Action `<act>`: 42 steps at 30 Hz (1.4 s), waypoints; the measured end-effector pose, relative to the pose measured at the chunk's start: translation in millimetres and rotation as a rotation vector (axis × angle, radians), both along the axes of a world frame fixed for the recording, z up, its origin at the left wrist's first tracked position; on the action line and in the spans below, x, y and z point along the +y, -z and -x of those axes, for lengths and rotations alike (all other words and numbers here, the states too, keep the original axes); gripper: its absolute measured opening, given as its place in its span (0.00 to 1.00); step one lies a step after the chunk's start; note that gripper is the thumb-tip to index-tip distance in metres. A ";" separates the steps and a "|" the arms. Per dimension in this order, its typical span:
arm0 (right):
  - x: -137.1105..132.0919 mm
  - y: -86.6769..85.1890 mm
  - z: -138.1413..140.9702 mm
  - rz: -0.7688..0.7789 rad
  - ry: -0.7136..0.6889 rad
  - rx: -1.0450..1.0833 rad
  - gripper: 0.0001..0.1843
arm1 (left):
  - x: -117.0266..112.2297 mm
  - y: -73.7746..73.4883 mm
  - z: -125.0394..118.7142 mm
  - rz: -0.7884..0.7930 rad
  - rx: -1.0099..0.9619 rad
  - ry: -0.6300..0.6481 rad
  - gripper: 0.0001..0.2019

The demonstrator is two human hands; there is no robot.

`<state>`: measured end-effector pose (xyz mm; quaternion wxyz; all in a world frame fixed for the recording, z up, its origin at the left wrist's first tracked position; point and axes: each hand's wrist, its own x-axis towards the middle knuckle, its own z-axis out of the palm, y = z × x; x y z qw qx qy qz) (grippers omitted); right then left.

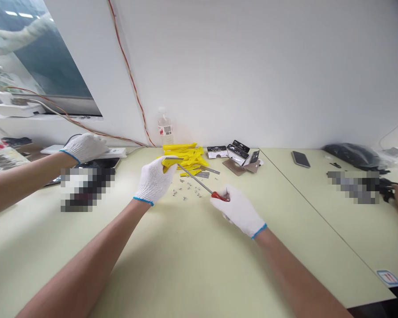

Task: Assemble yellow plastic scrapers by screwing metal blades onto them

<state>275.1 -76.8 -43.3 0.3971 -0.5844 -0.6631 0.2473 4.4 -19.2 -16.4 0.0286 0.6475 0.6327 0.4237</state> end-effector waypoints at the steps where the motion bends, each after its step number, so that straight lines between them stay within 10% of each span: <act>1: 2.2 -0.5 3.1 -0.001 -0.042 -0.001 0.33 | 0.6 0.3 0.1 -0.009 -0.002 -0.008 0.15; 8: 5.7 -8.0 6.8 0.003 -0.033 0.034 0.55 | -1.0 2.5 -4.2 -0.027 -0.010 0.008 0.16; 14: -2.8 -3.7 3.6 0.216 -0.178 -0.054 0.30 | 1.5 7.4 -4.2 -0.031 0.007 -0.009 0.15; 23: 8.4 14.8 1.8 -0.253 0.007 -0.392 0.26 | -1.7 2.0 -5.4 -0.031 -0.004 -0.024 0.16; 31: -2.1 0.5 2.1 0.313 -0.275 -0.169 0.27 | -1.6 4.2 -4.8 0.006 -0.008 -0.003 0.16; 37: 5.4 15.0 3.8 -0.133 -0.031 -0.338 0.22 | -0.6 4.9 -4.7 0.003 0.003 -0.006 0.16; 42: 7.0 12.2 3.2 -0.164 -0.028 -0.293 0.27 | -0.8 6.5 -4.1 -0.021 0.014 0.002 0.16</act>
